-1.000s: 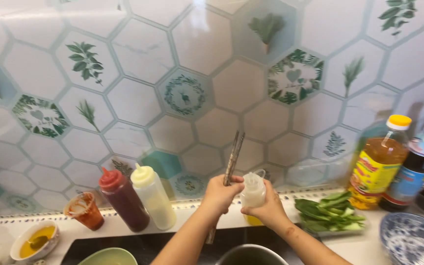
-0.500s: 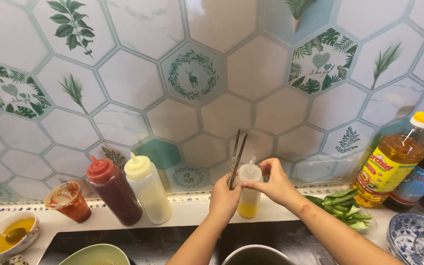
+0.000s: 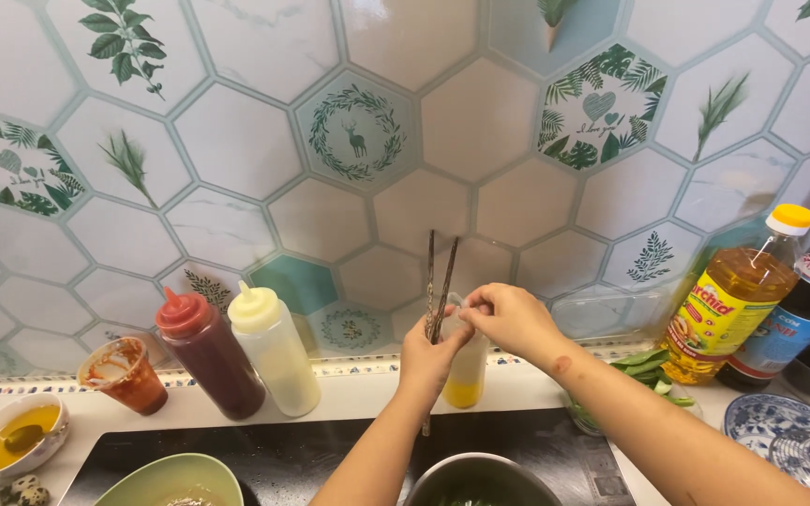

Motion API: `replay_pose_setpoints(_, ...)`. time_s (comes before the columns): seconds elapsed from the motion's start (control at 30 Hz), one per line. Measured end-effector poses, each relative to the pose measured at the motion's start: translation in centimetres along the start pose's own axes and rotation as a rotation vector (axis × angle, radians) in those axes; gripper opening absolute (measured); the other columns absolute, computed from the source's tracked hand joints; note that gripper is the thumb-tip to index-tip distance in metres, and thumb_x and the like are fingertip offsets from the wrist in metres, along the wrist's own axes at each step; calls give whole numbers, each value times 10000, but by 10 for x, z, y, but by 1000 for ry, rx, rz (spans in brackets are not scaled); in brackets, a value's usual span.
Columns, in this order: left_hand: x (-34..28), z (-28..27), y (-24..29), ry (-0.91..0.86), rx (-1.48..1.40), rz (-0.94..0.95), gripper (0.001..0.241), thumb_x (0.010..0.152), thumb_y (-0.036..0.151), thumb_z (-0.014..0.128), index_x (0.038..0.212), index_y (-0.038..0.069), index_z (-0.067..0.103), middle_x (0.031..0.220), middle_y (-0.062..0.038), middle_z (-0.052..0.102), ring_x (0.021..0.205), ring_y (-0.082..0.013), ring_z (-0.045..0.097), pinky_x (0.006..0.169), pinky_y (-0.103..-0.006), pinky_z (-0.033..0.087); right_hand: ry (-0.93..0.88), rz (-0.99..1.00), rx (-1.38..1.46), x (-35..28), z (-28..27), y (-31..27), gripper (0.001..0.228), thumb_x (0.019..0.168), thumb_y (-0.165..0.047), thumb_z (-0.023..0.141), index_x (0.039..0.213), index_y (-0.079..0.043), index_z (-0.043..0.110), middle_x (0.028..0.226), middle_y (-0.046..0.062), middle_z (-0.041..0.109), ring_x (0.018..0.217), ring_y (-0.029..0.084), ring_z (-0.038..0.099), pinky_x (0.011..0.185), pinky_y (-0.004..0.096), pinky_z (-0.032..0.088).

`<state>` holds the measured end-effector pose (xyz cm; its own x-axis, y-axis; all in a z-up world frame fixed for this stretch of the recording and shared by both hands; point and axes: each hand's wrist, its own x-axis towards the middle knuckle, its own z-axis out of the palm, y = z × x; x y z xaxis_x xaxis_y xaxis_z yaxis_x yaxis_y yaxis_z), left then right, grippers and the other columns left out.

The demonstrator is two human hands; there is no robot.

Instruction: Preparing instant noodles with sausages and vegetables.

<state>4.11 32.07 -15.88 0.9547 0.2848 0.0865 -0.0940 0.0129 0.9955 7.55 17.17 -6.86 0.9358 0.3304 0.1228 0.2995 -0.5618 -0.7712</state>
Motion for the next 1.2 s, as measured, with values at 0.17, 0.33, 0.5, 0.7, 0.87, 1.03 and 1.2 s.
replay_pose_setpoints(0.17,-7,8,9,57,-17,16,450,786,295,840,1167,103,697,890,-29,769,784,-92,700,703,-245,535,52,-158,-356,7,3,1,261,848,-372,675,938,-145,768,849,8,717,799,218,702,724,377,542)
replay_pose_setpoints(0.33,-15,10,30,118,137,-98,468,766,372,842,1168,177,703,934,-28,783,830,-135,721,751,-295,533,127,-178,-350,5,18,8,264,853,-370,640,928,-144,754,902,9,720,847,232,709,739,397,538)
replay_pose_setpoints(0.5,-16,13,28,158,244,-151,482,742,429,821,1172,246,704,976,-8,790,898,-183,736,796,-348,528,279,-158,-220,12,46,28,274,915,-351,593,996,-113,704,957,52,704,904,288,699,766,426,531)
replay_pose_setpoints(0.7,-20,10,39,170,283,-141,531,715,423,850,1195,266,689,1054,-12,772,956,-198,724,822,-355,520,315,-219,-454,40,26,7,301,1016,-334,492,1043,-119,702,1058,96,718,956,349,686,838,481,516)
replay_pose_setpoints(0.87,-10,1,22,143,219,-48,583,698,435,852,1179,193,629,920,-34,725,818,-209,687,763,-365,542,54,106,-315,43,-12,5,408,915,-472,628,1140,-154,749,1042,62,763,1000,245,713,880,395,529)
replay_pose_setpoints(1.03,-21,-22,56,28,-157,-62,406,910,454,651,1046,73,625,783,-21,573,644,-176,518,571,-366,428,245,-282,-107,-33,-49,-5,571,833,-283,758,1334,-84,571,953,71,668,764,187,655,702,339,540)
replay_pose_setpoints(1.2,-72,5,98,-136,-705,-211,385,1018,450,508,928,77,534,756,-38,517,621,-165,508,568,-345,491,270,-929,-231,-139,-63,-64,679,781,-269,839,1349,-40,546,1056,77,586,807,181,616,722,325,530)
